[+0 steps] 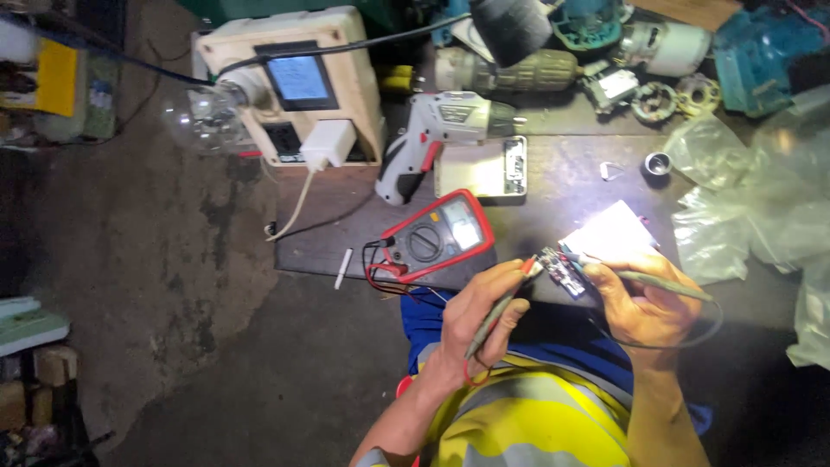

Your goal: Using a multimeter to test electrical components on a circuit board for diagnostic purposes.

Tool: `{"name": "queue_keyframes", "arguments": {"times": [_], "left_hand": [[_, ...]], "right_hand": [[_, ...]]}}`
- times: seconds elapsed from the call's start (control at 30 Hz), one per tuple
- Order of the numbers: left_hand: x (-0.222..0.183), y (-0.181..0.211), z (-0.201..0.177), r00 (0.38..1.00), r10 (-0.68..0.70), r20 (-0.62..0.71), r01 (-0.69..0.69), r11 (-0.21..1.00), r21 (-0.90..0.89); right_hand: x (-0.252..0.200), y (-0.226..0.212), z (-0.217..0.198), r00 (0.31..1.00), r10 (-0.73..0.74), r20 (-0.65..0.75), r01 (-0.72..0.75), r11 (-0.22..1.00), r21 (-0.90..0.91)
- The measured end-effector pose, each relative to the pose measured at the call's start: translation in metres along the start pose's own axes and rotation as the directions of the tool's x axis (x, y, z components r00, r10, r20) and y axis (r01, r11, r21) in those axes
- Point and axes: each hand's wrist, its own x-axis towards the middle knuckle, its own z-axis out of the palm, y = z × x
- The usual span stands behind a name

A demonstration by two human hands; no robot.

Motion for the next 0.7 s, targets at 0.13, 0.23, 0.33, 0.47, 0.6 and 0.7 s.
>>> {"name": "queue_keyframes", "arguments": {"times": [0.13, 0.23, 0.33, 0.47, 0.6, 0.7], "left_hand": [[-0.002, -0.002, 0.001, 0.999, -0.041, -0.007, 0.040, 0.998, -0.037], [-0.002, -0.006, 0.000, 0.999, -0.040, -0.012, 0.039, 0.998, -0.049], [0.001, -0.005, -0.001, 0.999, -0.021, -0.033, 0.021, 1.000, -0.013], [-0.001, -0.012, -0.005, 0.991, -0.009, 0.132, 0.003, 0.999, 0.045], [0.000, -0.016, 0.004, 1.000, -0.023, 0.007, 0.023, 1.000, 0.018], [-0.004, -0.020, 0.006, 1.000, -0.013, 0.013, 0.013, 1.000, 0.024]], "right_hand": [[-0.005, 0.002, -0.003, 1.000, 0.025, 0.011, -0.025, 1.000, -0.002], [-0.008, 0.007, -0.004, 1.000, 0.027, 0.003, -0.027, 1.000, 0.002], [-0.010, 0.014, -0.006, 1.000, -0.005, 0.006, 0.005, 1.000, 0.005], [-0.009, 0.000, -0.003, 0.993, 0.117, 0.016, -0.111, 0.971, -0.213], [0.008, -0.006, -0.001, 1.000, -0.015, -0.027, 0.016, 1.000, 0.009], [0.012, -0.010, 0.000, 0.999, -0.020, -0.034, 0.021, 0.999, 0.027]]}}
